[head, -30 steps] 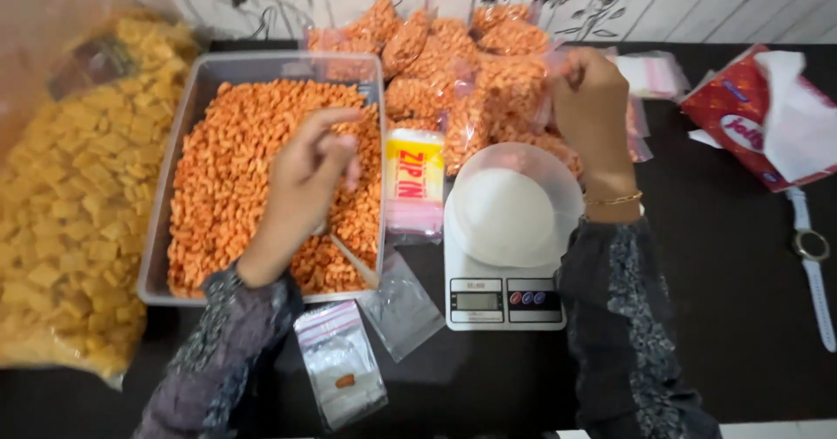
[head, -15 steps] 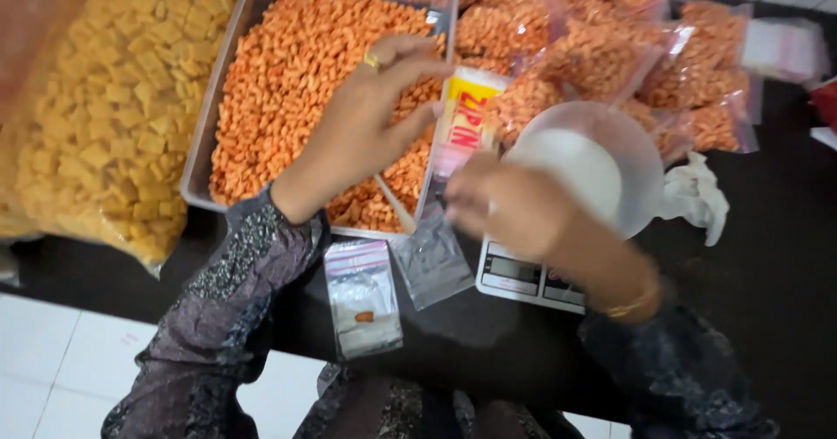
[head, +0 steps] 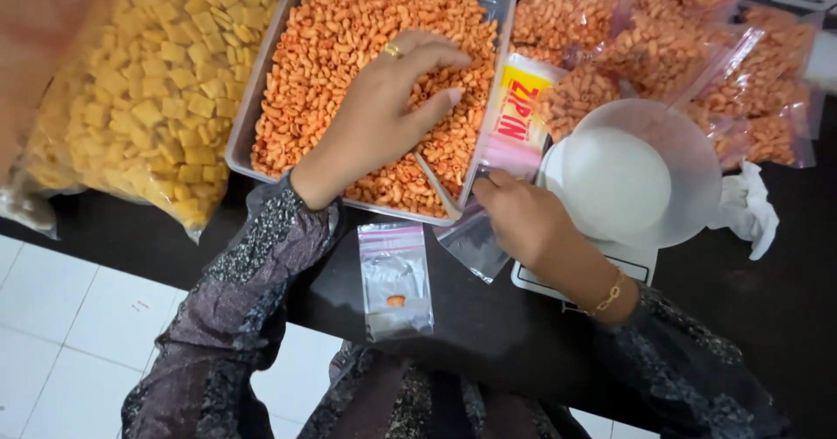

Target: Packing small orange snacks into plastic bags, weighing them on a scale, and sealing them.

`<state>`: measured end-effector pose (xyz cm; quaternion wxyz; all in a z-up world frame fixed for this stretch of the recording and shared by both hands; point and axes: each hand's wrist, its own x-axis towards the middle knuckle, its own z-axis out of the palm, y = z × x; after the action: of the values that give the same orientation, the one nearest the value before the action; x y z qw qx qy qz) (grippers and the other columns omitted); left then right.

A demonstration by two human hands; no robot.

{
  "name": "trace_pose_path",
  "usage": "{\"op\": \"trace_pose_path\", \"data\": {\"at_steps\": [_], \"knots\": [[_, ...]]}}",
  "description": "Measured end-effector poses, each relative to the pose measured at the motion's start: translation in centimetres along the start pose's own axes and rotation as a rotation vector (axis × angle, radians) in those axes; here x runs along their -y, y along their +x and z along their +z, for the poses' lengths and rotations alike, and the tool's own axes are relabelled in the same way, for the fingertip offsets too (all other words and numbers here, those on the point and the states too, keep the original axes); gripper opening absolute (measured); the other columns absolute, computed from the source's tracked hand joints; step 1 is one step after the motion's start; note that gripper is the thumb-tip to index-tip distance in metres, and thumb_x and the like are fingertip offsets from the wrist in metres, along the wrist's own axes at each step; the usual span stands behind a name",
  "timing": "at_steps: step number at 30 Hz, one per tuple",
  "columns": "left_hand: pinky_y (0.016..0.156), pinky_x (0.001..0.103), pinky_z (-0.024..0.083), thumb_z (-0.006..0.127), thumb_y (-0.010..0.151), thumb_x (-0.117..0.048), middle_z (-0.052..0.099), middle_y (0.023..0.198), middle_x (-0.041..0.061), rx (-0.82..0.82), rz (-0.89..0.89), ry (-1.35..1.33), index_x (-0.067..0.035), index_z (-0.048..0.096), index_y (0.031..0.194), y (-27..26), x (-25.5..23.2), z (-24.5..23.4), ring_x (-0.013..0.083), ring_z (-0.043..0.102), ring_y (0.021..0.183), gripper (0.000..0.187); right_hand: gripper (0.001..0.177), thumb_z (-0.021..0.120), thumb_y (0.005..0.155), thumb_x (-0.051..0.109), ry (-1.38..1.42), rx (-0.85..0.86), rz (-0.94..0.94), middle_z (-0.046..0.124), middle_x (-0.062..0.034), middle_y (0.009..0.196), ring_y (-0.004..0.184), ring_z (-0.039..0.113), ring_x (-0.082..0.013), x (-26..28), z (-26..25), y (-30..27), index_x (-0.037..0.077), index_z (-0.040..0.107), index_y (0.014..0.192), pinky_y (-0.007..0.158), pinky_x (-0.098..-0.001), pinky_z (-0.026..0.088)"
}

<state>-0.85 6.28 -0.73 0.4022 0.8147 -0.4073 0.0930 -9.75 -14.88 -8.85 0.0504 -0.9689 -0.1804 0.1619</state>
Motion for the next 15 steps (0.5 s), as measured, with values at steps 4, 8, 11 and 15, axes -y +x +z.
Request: {"op": "trace_pose_path", "data": {"at_steps": [4, 8, 11, 15], "knots": [[0.084, 0.038, 0.052, 0.061, 0.101, -0.016, 0.065, 0.120, 0.009, 0.006, -0.038, -0.010, -0.007, 0.060, 0.127, -0.8, 0.2, -0.2, 0.0242, 0.068, 0.102, 0.027, 0.021, 0.055, 0.081, 0.008, 0.025, -0.084, -0.059, 0.063, -0.0100, 0.099, 0.088, 0.065, -0.0324, -1.3, -1.5, -1.6, 0.012, 0.056, 0.101, 0.066, -0.0462, 0.055], [0.087, 0.049, 0.054, 0.066, 0.097, -0.011, 0.067, 0.103, 0.016, -0.004, -0.105, -0.128, -0.004, 0.065, 0.122, -1.4, 0.3, -0.7, 0.0366, 0.070, 0.101, 0.025, 0.007, 0.060, 0.087, 0.029, -0.068, -0.266, 0.005, 0.060, 0.0058, 0.083, 0.084, 0.068, -0.0223, -2.0, -2.3, -2.7, 0.029, 0.058, 0.093, 0.067, -0.0332, 0.054], [0.086, 0.048, 0.055, 0.066, 0.097, -0.011, 0.069, 0.103, 0.017, -0.016, -0.124, -0.139, -0.005, 0.066, 0.121, -1.7, 0.7, -0.8, 0.0352, 0.072, 0.099, 0.025, 0.014, 0.062, 0.088, 0.033, -0.024, -0.205, -0.022, 0.065, 0.0011, 0.088, 0.088, 0.069, -0.0248, -0.3, -2.1, -2.5, 0.024, 0.062, 0.098, 0.069, -0.0349, 0.056], [0.086, 0.046, 0.055, 0.067, 0.097, -0.010, 0.070, 0.102, 0.016, -0.043, -0.131, -0.154, -0.006, 0.067, 0.121, -1.9, 0.8, -1.0, 0.0334, 0.072, 0.098, 0.025, 0.052, 0.078, 0.073, 0.047, -0.206, -0.188, -0.045, 0.058, -0.0040, 0.103, 0.087, 0.067, -0.0282, 1.1, 1.1, -1.1, 0.013, 0.061, 0.109, 0.067, -0.0375, 0.059]]}}
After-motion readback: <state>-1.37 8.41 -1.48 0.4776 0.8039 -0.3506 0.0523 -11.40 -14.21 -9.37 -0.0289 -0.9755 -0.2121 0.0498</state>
